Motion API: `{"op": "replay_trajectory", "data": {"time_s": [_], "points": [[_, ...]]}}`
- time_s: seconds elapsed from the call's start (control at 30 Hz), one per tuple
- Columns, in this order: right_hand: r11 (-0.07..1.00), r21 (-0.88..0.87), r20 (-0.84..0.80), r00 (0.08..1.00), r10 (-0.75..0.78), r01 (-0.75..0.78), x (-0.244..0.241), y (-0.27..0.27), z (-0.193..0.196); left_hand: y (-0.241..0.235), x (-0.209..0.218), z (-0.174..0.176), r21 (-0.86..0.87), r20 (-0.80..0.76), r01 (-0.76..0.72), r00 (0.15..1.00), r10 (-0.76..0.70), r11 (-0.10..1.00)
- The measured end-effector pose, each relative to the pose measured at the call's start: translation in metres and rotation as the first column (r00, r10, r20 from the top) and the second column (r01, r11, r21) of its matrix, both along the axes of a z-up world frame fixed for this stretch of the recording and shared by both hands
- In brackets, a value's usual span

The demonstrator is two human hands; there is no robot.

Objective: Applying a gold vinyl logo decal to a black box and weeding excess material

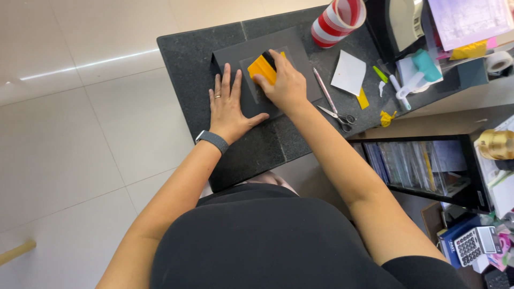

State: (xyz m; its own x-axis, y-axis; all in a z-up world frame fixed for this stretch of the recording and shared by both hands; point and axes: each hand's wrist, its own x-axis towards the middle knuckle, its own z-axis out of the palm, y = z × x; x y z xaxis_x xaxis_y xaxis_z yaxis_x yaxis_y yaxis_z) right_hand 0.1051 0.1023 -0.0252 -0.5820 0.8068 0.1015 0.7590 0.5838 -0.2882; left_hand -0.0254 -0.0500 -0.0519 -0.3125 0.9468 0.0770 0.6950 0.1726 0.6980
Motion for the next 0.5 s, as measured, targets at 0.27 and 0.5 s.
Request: {"op": "replay_trajectory", "data": {"time_s": [0.27, 0.5], "points": [[0.998, 0.057, 0.036, 0.999, -0.005, 0.003, 0.016, -0.008, 0.003, 0.003, -0.001, 0.0, -0.007, -0.006, 0.009, 1.0, -0.009, 1.0], [0.979, -0.003, 0.035, 0.979, -0.202, 0.202, 0.045, 0.043, 0.017, 0.002, 0.001, 0.008, -0.034, -0.028, 0.004, 1.0, -0.005, 0.999]]}}
